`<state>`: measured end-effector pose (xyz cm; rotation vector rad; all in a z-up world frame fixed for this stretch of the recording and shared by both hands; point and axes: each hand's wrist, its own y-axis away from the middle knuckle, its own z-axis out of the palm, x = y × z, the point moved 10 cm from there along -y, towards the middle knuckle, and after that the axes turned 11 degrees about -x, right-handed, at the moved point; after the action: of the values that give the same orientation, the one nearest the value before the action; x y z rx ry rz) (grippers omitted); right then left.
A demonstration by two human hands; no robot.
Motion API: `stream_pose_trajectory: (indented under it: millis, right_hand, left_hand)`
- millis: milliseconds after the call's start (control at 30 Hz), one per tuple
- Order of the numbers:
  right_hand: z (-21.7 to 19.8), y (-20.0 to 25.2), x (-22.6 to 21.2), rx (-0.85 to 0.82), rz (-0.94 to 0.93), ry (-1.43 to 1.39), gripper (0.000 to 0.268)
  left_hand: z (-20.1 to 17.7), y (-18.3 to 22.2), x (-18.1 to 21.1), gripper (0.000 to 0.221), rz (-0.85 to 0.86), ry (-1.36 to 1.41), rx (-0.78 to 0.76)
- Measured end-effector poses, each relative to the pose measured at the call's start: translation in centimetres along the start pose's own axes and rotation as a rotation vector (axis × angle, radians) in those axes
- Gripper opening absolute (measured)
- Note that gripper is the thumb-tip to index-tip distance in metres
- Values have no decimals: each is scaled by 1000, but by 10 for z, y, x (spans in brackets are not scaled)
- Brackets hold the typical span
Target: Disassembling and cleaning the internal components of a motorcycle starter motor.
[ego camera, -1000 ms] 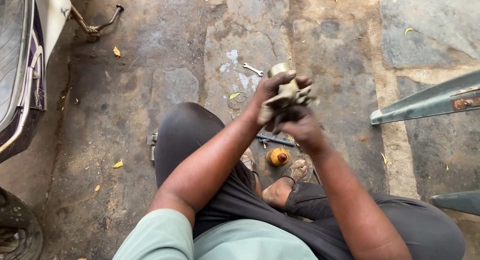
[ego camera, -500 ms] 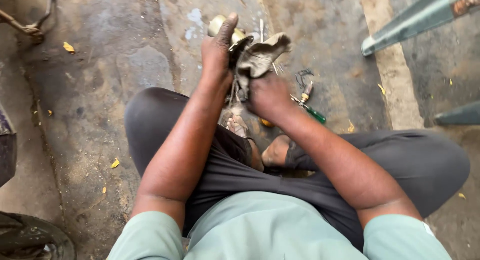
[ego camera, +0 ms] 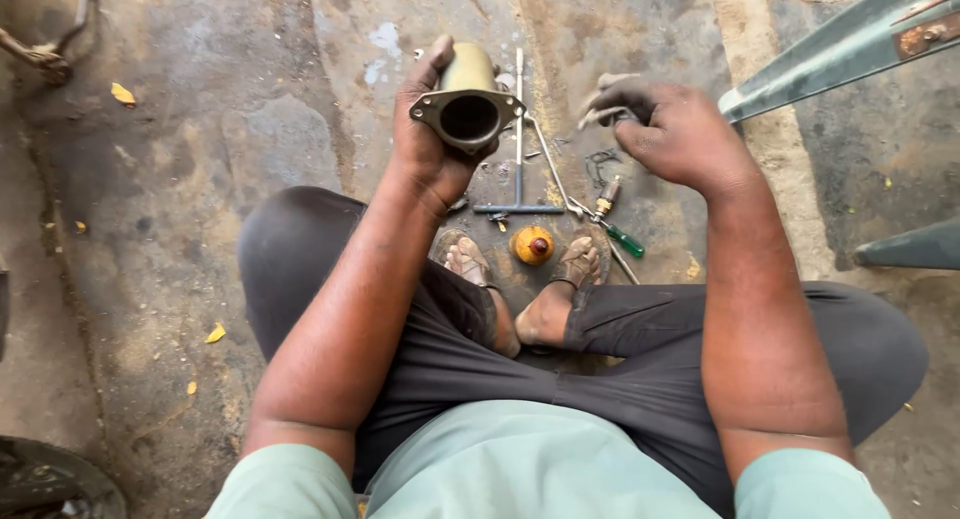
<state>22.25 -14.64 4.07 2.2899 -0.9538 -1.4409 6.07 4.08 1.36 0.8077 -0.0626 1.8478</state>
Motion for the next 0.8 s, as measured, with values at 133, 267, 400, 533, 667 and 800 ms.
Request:
stream_pose_trajectory:
  millis: [133, 267, 400, 533, 667, 800]
  right_hand:
    - [-23, 1, -12, 187, -139, 487, 42]
    - [-41, 6, 0, 305, 186, 598, 56]
    - [3, 16, -76, 26, -406, 78, 87]
    - [40, 21, -130, 120, -774, 256, 94]
    - [37, -37, -68, 192, -591, 256, 70]
    - [14, -125, 48, 61, -217, -289, 66]
  left_hand:
    - [19, -8, -24, 50, -101, 88, -188]
    - [-5, -14, -43, 41, -133, 81, -83]
    - [-22, -18, -56, 38, -181, 46, 28]
    - [-19, -20, -67, 44, -224, 14, 36]
    - [-24, -23, -85, 42, -324, -85, 7]
    - [-29, -21, -65, 43, -269, -384, 95]
